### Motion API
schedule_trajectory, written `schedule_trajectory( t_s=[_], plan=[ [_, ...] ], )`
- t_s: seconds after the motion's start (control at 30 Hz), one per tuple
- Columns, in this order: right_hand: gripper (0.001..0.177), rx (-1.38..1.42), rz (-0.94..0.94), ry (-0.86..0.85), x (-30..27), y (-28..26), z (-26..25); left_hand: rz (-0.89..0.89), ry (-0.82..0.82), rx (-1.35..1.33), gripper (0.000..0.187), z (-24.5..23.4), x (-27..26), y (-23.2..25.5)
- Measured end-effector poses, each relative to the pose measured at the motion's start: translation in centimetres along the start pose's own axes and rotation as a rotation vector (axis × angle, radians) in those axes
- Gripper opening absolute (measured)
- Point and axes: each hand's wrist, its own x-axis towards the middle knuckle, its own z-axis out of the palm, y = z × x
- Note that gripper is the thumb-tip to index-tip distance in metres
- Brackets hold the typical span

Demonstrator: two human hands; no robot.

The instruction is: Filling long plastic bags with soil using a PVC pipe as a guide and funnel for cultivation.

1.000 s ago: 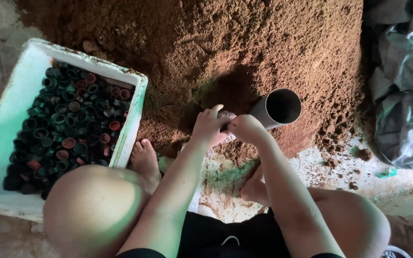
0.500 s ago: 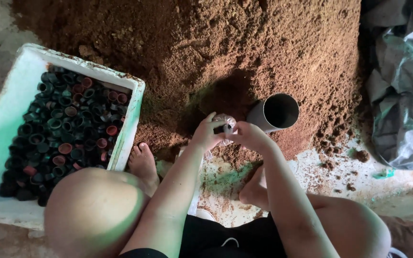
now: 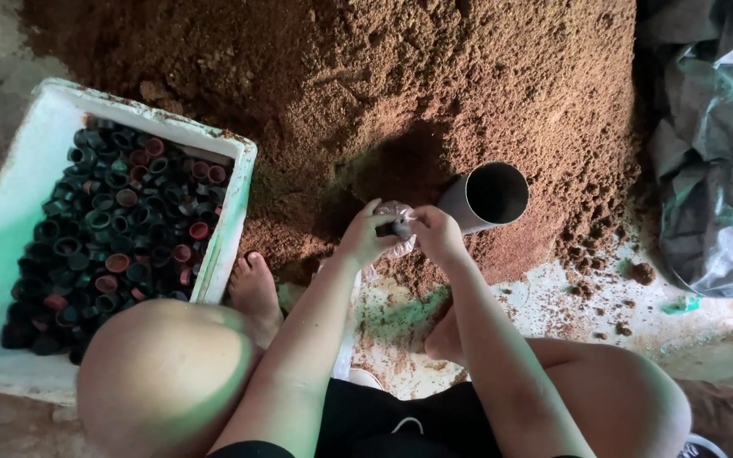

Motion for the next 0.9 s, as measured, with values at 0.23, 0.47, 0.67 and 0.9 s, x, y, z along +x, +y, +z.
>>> schedule_trajectory(
  t_s=[0.23, 0.47, 0.67, 0.9],
  plan=[
    [0.035, -0.404, -0.202, -0.133, -2.3, -4.4, -2.8, -0.061, -0.002, -0.020, 0.056, 1.0, 0.6, -1.2],
    [0.025, -0.392, -0.099, 0.072, -0.8, -1.3, -0.1, -0.027, 0.001, 0.001, 0.057, 0.6, 0.5, -0.8],
    [0.018, -0.454, -0.484, 0.195, -2.3, -1.8, 0.6, -0.029, 0.010, -0.050, 0.054, 0.5, -0.1, -0.7],
    [0.036, -0.544, -0.257, -0.090, -2.4, -4.6, -1.7, -0.092, 0.001, -0.059, 0.056, 0.5, 0.3, -0.2]
  ],
)
